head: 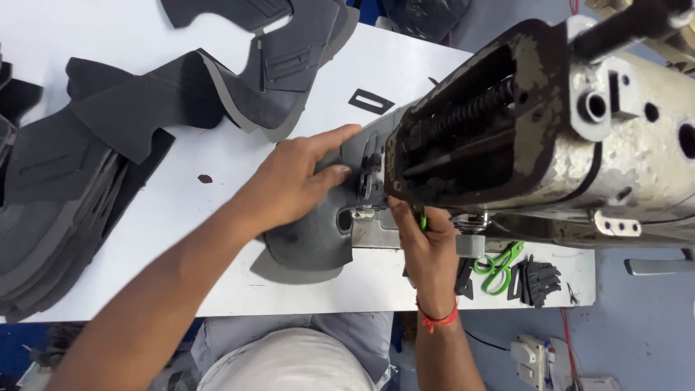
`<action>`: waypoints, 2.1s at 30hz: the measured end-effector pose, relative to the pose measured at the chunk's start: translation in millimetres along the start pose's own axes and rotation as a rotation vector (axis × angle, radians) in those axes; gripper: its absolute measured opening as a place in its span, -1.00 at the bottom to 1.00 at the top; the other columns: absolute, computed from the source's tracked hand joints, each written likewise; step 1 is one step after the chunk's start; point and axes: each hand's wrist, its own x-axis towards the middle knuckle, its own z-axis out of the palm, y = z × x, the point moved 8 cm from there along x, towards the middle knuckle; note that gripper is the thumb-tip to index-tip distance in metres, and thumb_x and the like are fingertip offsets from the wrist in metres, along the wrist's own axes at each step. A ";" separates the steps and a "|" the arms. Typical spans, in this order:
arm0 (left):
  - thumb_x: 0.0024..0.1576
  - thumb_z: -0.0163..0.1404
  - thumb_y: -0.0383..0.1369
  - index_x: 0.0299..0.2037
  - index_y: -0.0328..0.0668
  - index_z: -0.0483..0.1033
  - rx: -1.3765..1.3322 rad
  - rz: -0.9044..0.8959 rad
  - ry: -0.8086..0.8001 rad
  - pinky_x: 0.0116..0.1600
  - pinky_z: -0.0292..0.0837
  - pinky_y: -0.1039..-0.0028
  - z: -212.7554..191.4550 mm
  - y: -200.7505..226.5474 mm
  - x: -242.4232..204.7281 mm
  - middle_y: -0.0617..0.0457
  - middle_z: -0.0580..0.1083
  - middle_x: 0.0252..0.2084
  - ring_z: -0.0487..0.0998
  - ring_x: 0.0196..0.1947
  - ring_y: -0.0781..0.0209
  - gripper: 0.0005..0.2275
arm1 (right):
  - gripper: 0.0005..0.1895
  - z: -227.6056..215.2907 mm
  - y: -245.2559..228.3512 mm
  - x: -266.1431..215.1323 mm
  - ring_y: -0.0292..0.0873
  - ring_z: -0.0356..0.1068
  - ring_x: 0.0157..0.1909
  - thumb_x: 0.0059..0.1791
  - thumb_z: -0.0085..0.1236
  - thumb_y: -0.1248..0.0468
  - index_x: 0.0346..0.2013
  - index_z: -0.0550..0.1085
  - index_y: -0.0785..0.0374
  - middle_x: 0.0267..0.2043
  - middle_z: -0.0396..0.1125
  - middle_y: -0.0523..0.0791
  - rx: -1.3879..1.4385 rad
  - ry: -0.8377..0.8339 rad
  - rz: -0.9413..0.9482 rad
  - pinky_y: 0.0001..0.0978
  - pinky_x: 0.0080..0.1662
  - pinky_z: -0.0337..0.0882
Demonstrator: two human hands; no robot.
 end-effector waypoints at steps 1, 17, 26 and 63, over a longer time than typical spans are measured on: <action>0.19 0.05 -0.35 0.39 0.20 0.31 -0.024 0.086 0.023 -0.12 0.49 0.21 -1.5 0.2 6.2 -0.20 0.60 -0.33 0.57 -0.38 -0.01 -0.48 | -0.87 -2.6 4.0 1.6 -0.42 0.11 -0.54 0.05 0.24 0.23 -0.22 0.67 0.20 -0.57 0.25 -0.28 -0.009 0.013 0.044 -0.49 -0.48 0.06; 0.28 -0.03 -0.53 0.06 -0.20 0.40 0.238 0.881 0.735 0.04 0.52 0.25 -7.3 45.9 -41.8 -0.17 0.56 -0.05 0.60 -0.01 -0.12 -0.83 | -0.85 -25.0 -75.0 0.8 -0.17 0.46 -0.17 0.01 0.26 0.37 -0.14 0.53 0.33 -0.21 0.48 -0.10 -0.569 -0.156 -0.664 -0.34 -0.12 0.42; 0.17 0.13 -0.33 0.07 -0.29 0.39 -0.297 0.294 0.289 -0.39 0.45 0.36 59.9 -33.6 -36.8 -0.03 0.54 -0.43 0.57 -0.52 0.14 -0.67 | -0.53 -20.3 -29.4 -35.6 -0.42 0.12 -0.47 -0.01 0.29 0.35 0.20 0.49 0.23 -0.54 0.22 -0.26 -0.356 -0.027 -0.123 -0.57 -0.40 0.18; 0.16 0.08 -0.43 0.37 -0.05 0.25 -0.208 0.261 0.087 -0.13 0.45 0.37 5.9 -15.0 1.2 -0.09 0.59 -0.25 0.60 -0.27 0.22 -0.47 | -0.88 7.8 13.5 13.3 -0.47 0.17 -0.50 0.12 0.18 0.33 -0.28 0.43 0.26 -0.48 0.30 -0.27 0.288 0.071 -0.130 -0.59 -0.45 0.12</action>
